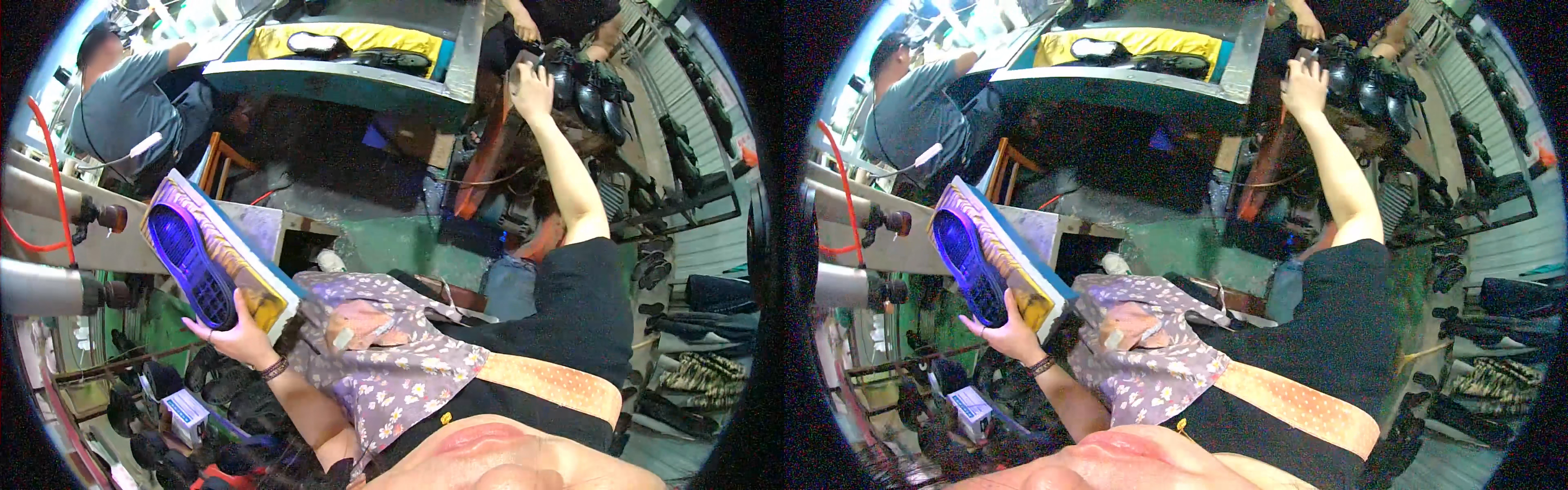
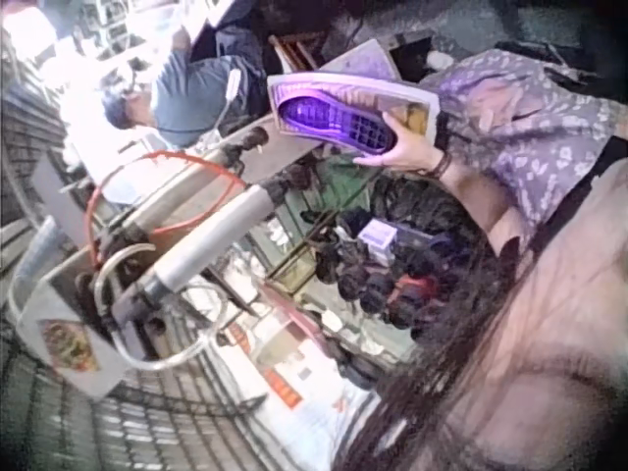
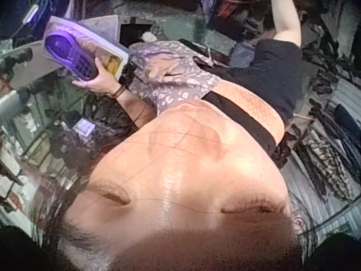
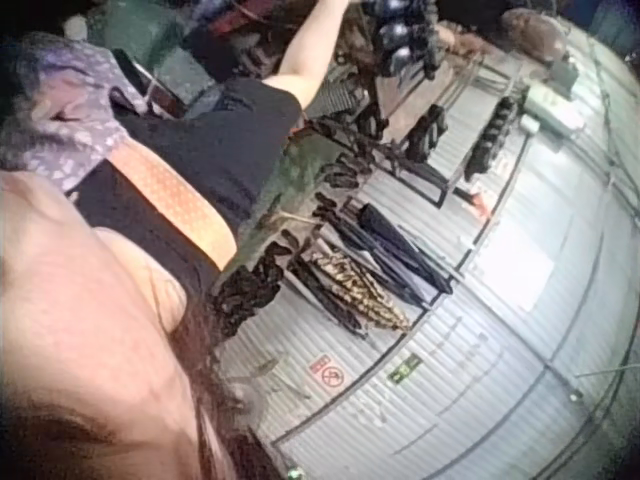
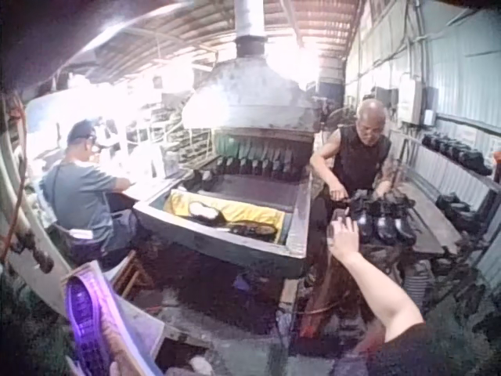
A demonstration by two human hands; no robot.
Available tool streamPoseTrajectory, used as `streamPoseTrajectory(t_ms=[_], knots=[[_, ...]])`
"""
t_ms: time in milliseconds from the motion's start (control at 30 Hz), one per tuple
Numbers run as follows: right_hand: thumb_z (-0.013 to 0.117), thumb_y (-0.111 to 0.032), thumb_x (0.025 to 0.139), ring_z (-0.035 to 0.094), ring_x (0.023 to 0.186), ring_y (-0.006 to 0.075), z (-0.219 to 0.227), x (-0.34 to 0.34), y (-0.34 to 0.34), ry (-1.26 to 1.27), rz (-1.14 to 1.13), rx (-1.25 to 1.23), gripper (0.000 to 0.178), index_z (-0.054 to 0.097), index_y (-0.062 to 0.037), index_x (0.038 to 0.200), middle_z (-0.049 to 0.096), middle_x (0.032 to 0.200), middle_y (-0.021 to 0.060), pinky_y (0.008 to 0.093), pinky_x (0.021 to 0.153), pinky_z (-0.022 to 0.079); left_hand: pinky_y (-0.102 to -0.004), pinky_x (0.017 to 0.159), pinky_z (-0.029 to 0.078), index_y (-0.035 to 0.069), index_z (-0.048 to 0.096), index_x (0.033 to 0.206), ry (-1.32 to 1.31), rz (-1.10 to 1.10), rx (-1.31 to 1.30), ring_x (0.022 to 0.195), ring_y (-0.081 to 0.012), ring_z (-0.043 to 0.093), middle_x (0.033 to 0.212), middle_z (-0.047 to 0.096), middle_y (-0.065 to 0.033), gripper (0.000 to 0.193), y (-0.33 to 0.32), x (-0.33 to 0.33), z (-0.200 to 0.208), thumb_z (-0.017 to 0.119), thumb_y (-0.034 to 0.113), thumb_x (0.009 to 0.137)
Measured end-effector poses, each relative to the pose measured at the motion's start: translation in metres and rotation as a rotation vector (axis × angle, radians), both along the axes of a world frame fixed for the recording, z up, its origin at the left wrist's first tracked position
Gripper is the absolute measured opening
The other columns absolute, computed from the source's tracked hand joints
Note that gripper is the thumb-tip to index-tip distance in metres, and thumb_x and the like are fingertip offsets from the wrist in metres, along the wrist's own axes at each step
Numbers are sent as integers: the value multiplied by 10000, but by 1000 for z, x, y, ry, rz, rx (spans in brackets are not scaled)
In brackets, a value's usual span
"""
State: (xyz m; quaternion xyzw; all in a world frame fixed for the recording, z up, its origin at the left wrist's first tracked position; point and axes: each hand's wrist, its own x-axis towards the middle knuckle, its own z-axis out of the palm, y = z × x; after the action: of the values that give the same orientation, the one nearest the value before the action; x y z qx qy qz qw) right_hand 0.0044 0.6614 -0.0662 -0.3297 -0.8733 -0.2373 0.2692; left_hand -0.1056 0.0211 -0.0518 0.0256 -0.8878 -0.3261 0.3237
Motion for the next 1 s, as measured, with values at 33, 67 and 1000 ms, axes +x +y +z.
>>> streamPoseTrajectory(t_ms=[33, 67, 1000], knots=[[657, -248, 816, 486, 1227, 356, -13, 14, 18, -87, -53, 48, 445, 530, -133, 1226, 586, 1252, 124, 555, 966, 395, -444, 948, 445, -44, 240, 1457, -12, -16, 29, 1124, -378, 575, 1261, 556, -265, 1054, 1, 0, -3, 851, 367, 702], [642, -220, 822, 438, 1269, 378, -23, 25, 35, -183, -100, 99, 437, 521, -138, 1233, 548, 1312, 120, 589, 989, 365, -445, 951, 443, -43, 238, 1458, -34, -26, 60, 1133, -381, 570, 1273, 547, -267, 1055, 2, -2, -5, 849, 370, 703], [662, -364, 871, 575, 1162, 362, 99, -37, -379, 126, 1739, -2069, 529, 493, -35, 1249, 499, 1342, 281, 473, 967, 468, -386, 944, 471, -30, 528, 1263, -119, -686, 866, 1029, -249, 621, 1156, 631, -128, 765, 27, 86, 12, 881, 246, 643]])
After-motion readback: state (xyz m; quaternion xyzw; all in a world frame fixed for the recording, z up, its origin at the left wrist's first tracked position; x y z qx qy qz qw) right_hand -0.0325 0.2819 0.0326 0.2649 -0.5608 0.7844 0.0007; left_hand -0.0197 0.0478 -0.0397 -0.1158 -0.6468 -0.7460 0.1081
